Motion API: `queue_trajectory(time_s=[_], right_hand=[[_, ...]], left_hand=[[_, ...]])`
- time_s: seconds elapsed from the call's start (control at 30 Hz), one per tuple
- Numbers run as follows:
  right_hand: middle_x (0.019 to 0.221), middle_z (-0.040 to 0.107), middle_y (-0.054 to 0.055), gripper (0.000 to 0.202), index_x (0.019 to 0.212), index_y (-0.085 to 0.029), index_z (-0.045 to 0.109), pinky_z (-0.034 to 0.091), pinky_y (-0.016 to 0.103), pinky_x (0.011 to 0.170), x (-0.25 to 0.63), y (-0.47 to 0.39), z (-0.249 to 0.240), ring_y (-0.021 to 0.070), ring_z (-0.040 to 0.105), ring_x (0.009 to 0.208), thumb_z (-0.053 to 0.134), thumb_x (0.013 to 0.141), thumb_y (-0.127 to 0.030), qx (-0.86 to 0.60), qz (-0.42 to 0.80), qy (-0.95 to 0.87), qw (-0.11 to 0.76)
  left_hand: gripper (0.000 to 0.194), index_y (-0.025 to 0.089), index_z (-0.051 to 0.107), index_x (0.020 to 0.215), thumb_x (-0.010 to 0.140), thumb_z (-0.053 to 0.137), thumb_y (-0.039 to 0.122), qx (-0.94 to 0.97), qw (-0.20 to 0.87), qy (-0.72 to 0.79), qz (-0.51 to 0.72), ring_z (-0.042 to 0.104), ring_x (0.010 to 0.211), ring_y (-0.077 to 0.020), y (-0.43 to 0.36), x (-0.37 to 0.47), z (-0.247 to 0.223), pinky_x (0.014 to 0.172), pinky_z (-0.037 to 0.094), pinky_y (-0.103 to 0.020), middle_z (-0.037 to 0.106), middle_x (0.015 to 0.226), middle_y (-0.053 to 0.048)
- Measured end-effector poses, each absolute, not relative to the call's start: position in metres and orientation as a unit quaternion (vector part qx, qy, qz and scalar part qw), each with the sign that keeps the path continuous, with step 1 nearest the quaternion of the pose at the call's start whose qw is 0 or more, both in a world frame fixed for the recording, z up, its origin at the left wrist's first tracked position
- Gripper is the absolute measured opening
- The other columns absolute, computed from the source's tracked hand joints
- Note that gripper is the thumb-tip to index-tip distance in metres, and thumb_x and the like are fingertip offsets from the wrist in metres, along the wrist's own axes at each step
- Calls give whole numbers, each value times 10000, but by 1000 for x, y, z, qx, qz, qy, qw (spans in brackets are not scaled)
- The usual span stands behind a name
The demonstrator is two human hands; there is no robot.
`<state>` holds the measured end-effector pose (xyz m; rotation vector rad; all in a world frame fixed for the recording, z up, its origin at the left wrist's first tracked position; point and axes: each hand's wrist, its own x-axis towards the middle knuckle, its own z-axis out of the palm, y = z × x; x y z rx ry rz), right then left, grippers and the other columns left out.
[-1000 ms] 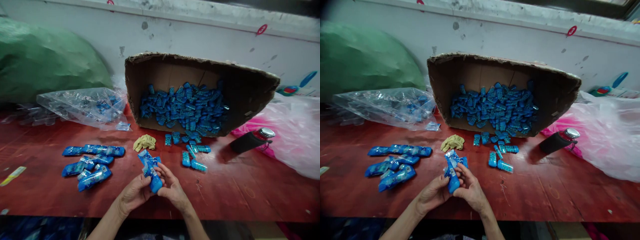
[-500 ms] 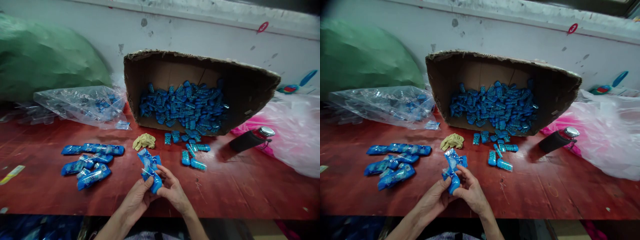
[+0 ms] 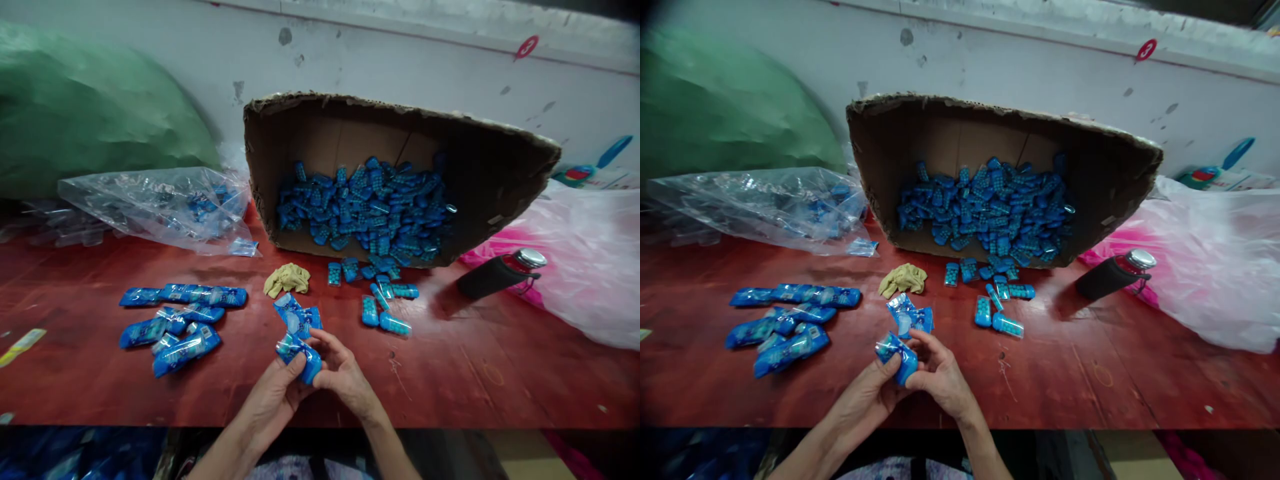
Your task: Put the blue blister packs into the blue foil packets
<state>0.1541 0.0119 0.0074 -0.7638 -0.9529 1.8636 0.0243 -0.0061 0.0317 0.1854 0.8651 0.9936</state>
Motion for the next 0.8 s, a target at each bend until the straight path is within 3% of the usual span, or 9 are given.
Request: queue_trajectory(time_s=[0.13,0.3,0.43,0.63,0.8], right_hand=[[995,604,-23,575,1053,-326,592,452,244,703,154,9,5,149,562,850,741,533,-129,-341,730,-396,440],[1034,595,-11,494,1061,-297,587,421,290,809,159,9,3,166,547,916,706,597,-178,-340,729,-405,434],[984,596,-20,508,1052,-296,591,435,274,743,160,10,5,163,544,856,699,574,-161,-351,721,-429,415],[931,552,-33,477,1030,-295,608,421,210,621,154,5,2,102,498,668,652,588,-124,-394,659,-479,426],[853,575,-24,440,1051,-275,604,417,240,689,158,4,-1,126,500,703,627,634,-136,-414,636,-499,419]], left_hand=[[239,148,612,908,715,616,287,81,767,425,473,640,660,-151,-8,33,34,703,504,-305,677,682,-21],[204,146,613,894,735,595,272,98,792,412,439,644,708,-160,-7,25,34,711,500,-308,689,765,-48],[206,145,627,883,712,621,259,87,807,388,436,644,731,-167,-7,22,31,714,496,-302,691,775,-55],[200,126,634,695,679,644,326,77,775,410,474,620,607,-128,-9,35,23,618,496,-236,665,613,-31],[194,131,635,776,722,603,315,81,782,424,449,630,653,-139,-9,32,25,693,501,-285,681,698,-41]])
